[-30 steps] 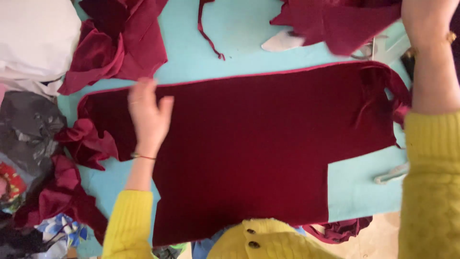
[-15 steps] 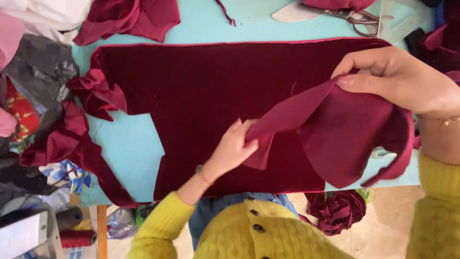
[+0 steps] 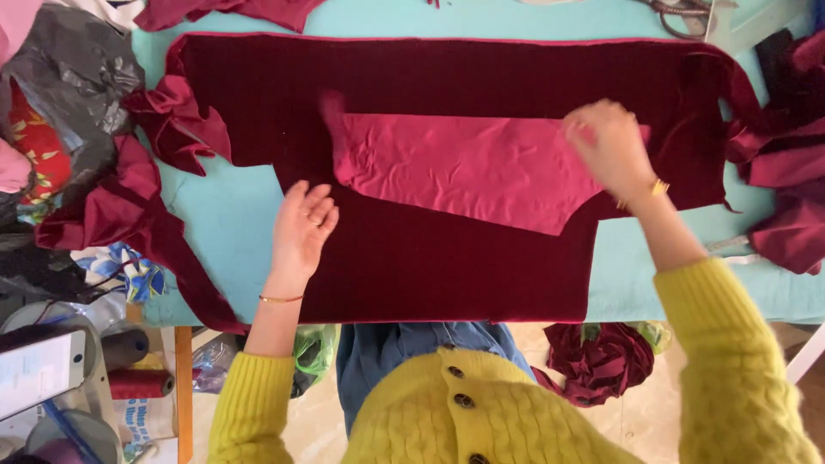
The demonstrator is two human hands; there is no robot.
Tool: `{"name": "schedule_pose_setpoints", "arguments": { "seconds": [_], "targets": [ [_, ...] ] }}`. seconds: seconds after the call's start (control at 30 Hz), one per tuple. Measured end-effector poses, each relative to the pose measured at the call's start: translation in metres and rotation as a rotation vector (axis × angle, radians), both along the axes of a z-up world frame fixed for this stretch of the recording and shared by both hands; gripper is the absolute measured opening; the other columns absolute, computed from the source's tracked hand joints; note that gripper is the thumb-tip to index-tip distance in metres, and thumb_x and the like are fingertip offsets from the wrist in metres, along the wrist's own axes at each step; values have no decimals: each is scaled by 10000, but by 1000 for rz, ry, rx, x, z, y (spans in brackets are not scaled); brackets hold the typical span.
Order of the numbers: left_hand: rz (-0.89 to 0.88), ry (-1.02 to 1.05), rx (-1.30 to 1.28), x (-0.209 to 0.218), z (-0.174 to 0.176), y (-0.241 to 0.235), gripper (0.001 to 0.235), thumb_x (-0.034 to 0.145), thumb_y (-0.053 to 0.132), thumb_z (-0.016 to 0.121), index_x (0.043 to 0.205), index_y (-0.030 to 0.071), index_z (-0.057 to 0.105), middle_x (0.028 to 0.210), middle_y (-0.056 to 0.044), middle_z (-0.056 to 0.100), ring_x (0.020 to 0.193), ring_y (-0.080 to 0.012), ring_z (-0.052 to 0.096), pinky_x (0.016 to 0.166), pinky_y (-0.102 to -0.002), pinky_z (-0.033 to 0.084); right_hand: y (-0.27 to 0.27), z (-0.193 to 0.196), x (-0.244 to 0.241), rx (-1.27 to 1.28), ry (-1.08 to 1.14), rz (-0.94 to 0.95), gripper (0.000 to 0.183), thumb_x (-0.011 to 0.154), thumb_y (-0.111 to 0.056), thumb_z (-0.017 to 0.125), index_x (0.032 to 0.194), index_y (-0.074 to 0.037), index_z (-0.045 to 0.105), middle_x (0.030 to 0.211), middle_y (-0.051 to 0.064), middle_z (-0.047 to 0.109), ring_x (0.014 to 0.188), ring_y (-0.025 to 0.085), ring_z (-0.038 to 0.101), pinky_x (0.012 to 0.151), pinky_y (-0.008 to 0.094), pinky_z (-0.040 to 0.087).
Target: Measuring, marking, and cutting pattern pieces from velvet fabric using tailor scissors and a ruler.
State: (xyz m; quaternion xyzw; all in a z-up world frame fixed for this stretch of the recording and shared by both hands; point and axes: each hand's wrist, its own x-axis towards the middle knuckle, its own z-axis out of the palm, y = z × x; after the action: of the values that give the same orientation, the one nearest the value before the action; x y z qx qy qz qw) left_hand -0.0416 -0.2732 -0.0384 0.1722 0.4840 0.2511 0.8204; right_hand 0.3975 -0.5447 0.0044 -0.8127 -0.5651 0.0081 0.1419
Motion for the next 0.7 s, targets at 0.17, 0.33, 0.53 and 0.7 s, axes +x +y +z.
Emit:
{"name": "schedule_pose_setpoints", "arguments": {
  "seconds": [0.17, 0.33, 0.53, 0.7],
  "targets": [
    [-15, 347, 689, 3, 23, -23, 334, 1006, 177, 601, 1319, 156, 487, 1078, -29, 626, 890, -109, 608, 870, -262, 575, -46, -11, -81, -9, 13, 271, 92, 988, -185, 696, 946, -103, 697, 858, 79, 666, 885, 287, 671, 825, 401, 525],
    [-644, 491, 1895, 46, -7, -47, 101, 931, 257, 767, 1018, 293, 732, 991, 141, 672, 958, -125, 645, 825, -303, 506, -72, -13, -107, -77, -45, 255, 131, 923, -273, 754, 952, -154, 706, 955, 4, 701, 917, 191, 673, 839, 325, 514],
    [-915, 395, 2108, 91, -31, -75, 119, 998, 266, 700, 1071, 172, 692, 1012, 63, 632, 1060, -156, 603, 887, -332, 454, -74, -29, -101, -109, -105, 279, 116, 964, -198, 704, 895, -105, 709, 927, 43, 688, 896, 216, 680, 826, 337, 530],
    [-984, 415, 2104, 104, -53, -68, 203, 934, 335, 731, 1092, 227, 664, 998, 81, 547, 1051, -156, 553, 855, -318, 447, -70, -25, -100, -168, -49, 236, 101, 969, -181, 680, 920, -98, 711, 930, 42, 691, 919, 228, 691, 859, 347, 543]
  ]
}}
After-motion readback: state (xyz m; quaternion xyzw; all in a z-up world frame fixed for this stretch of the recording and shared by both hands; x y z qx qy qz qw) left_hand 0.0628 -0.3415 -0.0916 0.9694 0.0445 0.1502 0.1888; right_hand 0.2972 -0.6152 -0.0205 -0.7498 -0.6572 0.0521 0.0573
